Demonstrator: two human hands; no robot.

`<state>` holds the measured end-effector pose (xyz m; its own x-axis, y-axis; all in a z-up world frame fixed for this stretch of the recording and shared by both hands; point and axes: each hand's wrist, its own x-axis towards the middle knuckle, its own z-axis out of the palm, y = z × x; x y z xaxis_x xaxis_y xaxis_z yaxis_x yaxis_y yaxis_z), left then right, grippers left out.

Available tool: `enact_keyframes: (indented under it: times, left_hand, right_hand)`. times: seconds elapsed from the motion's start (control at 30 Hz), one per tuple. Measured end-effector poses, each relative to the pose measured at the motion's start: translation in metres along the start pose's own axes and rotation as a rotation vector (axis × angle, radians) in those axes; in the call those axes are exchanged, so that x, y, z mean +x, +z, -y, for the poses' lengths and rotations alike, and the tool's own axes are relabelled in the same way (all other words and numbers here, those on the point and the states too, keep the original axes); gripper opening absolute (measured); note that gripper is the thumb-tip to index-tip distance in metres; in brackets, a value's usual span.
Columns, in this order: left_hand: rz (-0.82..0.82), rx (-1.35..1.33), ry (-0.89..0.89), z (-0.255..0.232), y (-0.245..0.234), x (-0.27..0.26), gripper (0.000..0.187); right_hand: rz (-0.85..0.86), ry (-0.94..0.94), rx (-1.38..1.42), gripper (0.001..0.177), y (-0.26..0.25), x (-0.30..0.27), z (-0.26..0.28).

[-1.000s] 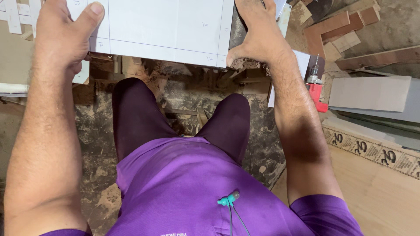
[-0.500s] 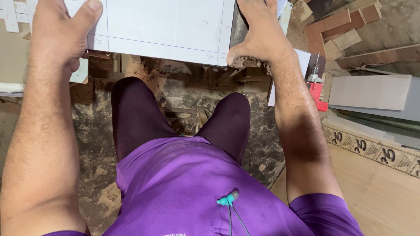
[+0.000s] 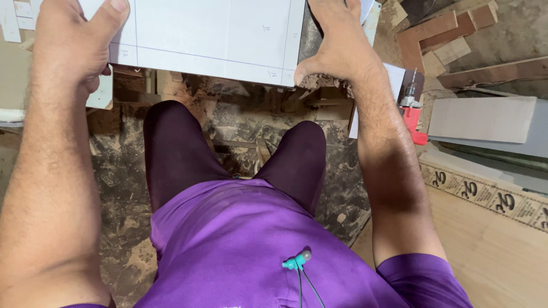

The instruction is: The person sands the edges of small white rectangular pieces on a rotating grinding wheel. They then pick up a larger white board with grid lines and sand its edges on the same wheel.

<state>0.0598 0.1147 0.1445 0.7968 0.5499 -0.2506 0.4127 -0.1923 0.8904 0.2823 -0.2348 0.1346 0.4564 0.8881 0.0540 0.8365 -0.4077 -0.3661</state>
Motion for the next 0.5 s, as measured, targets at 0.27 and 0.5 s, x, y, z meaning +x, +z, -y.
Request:
enact_keyframes:
  times: [0.27, 0.5]
  left_hand:
    - [0.039, -0.123, 0.216, 0.027, 0.002, 0.014, 0.032]
    - [0.006, 0.064, -0.032, 0.0, -0.003, 0.004, 0.033]
  right_hand:
    - [0.042, 0.047, -0.061, 0.152, 0.006, -0.001, -0.001]
    - [0.057, 0.085, -0.068, 0.161, 0.002, 0.003, 0.005]
